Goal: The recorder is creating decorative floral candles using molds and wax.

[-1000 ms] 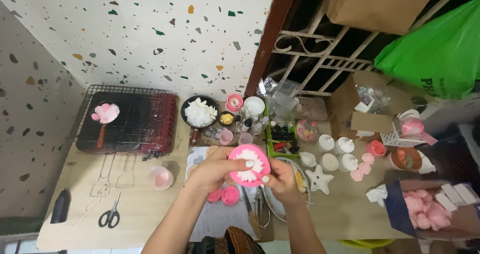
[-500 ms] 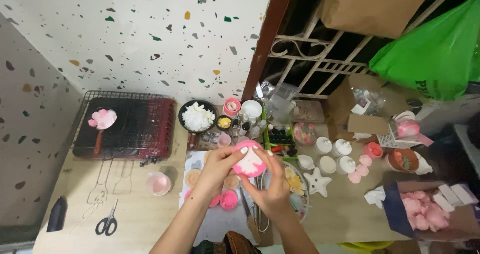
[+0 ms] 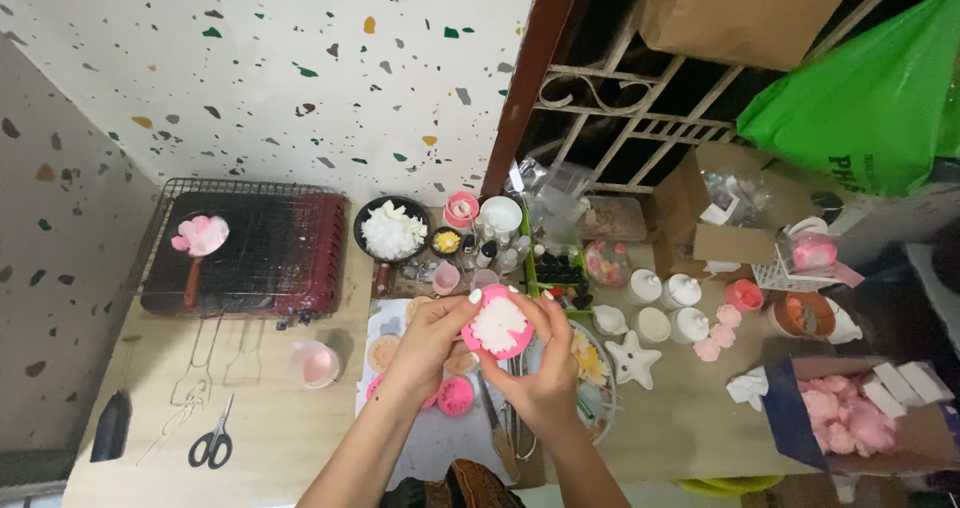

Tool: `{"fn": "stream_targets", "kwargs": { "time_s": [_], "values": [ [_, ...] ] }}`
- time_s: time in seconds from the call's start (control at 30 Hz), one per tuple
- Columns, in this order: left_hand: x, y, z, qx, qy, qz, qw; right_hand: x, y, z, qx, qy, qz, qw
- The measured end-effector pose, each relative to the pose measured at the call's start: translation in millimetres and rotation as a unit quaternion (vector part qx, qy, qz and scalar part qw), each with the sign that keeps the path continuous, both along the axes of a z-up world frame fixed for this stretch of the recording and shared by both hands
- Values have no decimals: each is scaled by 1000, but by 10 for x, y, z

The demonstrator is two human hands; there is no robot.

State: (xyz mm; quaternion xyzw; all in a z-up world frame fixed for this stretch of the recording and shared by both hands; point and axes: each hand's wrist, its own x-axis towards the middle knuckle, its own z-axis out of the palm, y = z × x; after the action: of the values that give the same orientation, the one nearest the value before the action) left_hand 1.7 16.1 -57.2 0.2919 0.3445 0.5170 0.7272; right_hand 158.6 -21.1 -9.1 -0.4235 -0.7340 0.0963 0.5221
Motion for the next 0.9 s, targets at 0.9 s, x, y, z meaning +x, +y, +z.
{"fn": "stream_targets", "kwargs": {
  "time_s": [0.9],
  "values": [
    [61,45,-26,-27,-35,-3,999,72,62,-359,-86,49,-9,995]
  ]
}}
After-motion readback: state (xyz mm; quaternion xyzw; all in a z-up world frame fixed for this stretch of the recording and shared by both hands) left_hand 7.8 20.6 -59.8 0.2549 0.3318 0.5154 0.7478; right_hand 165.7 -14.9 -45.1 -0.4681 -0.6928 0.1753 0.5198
